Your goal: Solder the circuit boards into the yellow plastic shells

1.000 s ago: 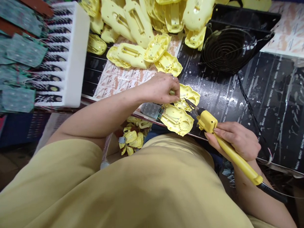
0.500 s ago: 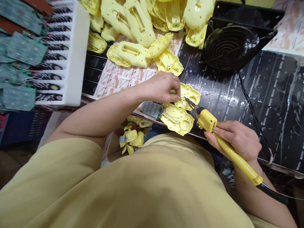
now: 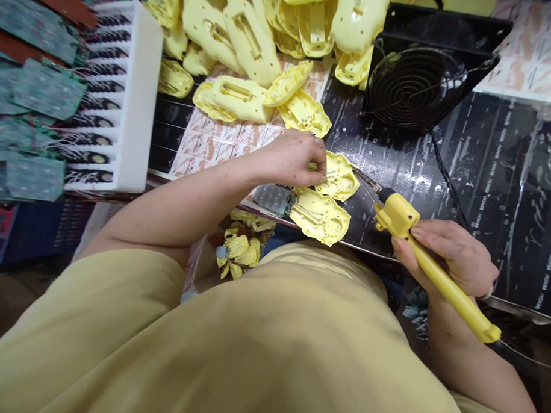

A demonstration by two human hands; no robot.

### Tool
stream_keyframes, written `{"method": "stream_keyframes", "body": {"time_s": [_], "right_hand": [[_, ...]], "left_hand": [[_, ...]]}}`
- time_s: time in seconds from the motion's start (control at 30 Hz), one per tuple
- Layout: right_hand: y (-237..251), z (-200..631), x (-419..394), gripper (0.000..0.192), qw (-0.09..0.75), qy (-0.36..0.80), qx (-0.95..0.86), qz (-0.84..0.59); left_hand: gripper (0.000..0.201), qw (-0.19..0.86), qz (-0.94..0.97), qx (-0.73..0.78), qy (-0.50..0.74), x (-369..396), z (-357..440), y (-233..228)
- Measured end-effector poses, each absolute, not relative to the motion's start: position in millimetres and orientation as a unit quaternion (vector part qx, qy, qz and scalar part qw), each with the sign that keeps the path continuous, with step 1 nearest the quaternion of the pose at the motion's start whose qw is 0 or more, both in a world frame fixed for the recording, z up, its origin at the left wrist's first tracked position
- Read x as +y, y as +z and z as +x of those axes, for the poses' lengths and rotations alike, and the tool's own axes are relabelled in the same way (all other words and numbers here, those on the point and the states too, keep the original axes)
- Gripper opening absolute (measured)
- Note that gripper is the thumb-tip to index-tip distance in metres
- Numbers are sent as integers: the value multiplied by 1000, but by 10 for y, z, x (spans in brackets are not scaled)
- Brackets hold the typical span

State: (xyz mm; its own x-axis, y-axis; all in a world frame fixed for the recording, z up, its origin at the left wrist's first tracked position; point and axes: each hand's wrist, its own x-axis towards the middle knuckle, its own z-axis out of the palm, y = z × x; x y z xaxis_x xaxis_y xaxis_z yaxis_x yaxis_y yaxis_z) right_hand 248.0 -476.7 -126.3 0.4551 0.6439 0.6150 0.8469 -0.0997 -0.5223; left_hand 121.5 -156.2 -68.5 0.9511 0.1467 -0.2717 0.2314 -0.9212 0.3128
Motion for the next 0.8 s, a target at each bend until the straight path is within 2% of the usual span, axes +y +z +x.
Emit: {"method": "stream_keyframes", "body": {"time_s": [0.03,0.2,0.27,0.43,0.63,0.7,0.8], "right_hand": [[-1283,2450,-4733,15,460,-152,-513,-709],[-1420,2369,-4603,48,515,-245,-440,-693],[-1482,2384,-4578,53,530,-262,-432,-681],[-1568,2466,-4506,41,538,-314,-446,-642],[-1615,2550,-4420,39,551,-373,-415,-620],[-1644,2589,-4406,38,553,-386,-406,-616],[-1670,2650,-4390,35,558,-401,-398,-608]], "left_hand": [[25,172,974,89,-116,-1558,1213,-692],[22,171,977,79,-96,-1533,1200,-729],[21,172,977,79,-95,-1539,1203,-726],[21,161,977,89,-106,-1589,1217,-732],[24,143,988,26,-49,-1525,1069,-691],[31,140,990,-3,-15,-1527,1014,-639],[53,138,986,-90,-16,-1669,1009,-655]]}}
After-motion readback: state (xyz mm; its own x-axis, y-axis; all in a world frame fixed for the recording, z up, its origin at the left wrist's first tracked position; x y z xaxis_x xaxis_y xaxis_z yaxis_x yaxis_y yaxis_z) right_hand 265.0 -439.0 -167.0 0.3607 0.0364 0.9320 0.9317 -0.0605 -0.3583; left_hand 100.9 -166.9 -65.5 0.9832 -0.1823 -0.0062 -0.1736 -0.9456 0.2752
